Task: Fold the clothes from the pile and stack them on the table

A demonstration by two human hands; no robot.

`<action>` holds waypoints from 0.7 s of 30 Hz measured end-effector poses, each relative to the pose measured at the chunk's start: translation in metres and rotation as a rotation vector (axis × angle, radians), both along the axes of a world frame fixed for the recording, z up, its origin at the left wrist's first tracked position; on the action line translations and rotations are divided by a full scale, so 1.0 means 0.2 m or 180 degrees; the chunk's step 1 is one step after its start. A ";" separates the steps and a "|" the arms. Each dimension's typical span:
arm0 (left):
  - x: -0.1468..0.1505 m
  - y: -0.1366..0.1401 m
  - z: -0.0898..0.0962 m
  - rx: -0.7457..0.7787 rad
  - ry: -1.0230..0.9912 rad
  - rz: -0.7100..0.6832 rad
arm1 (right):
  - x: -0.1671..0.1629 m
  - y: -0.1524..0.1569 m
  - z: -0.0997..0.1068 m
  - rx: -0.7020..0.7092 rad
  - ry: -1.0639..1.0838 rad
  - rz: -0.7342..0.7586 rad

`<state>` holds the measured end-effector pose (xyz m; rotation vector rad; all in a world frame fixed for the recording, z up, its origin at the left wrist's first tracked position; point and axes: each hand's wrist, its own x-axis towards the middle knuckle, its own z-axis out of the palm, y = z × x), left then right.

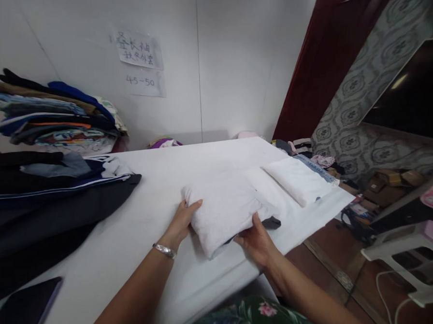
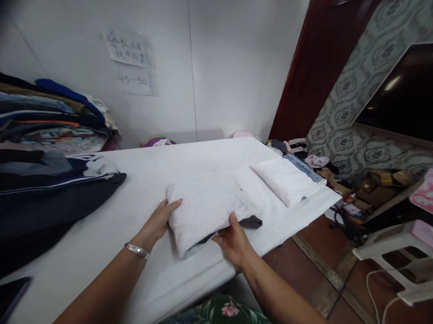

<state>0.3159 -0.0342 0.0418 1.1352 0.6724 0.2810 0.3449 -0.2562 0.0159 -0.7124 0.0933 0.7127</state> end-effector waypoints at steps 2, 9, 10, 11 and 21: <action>0.00 -0.01 -0.01 0.0076 0.0034 -0.0029 | 0.01 0.01 0.00 0.0198 0.0084 -0.0024; 0.00 -0.01 0.01 0.0092 0.0100 -0.0029 | 0.07 0.10 -0.02 0.0005 0.0441 -0.0209; 0.00 -0.01 0.02 0.0089 0.0093 -0.0020 | 0.08 0.11 -0.02 -0.0060 0.0427 -0.0262; 0.00 0.00 0.02 0.0084 0.0080 -0.0011 | 0.09 0.12 -0.02 -0.0093 0.0415 -0.0319; 0.01 0.06 -0.08 0.0377 -0.0223 -0.0032 | 0.28 0.17 0.09 0.0110 -0.0148 -0.0252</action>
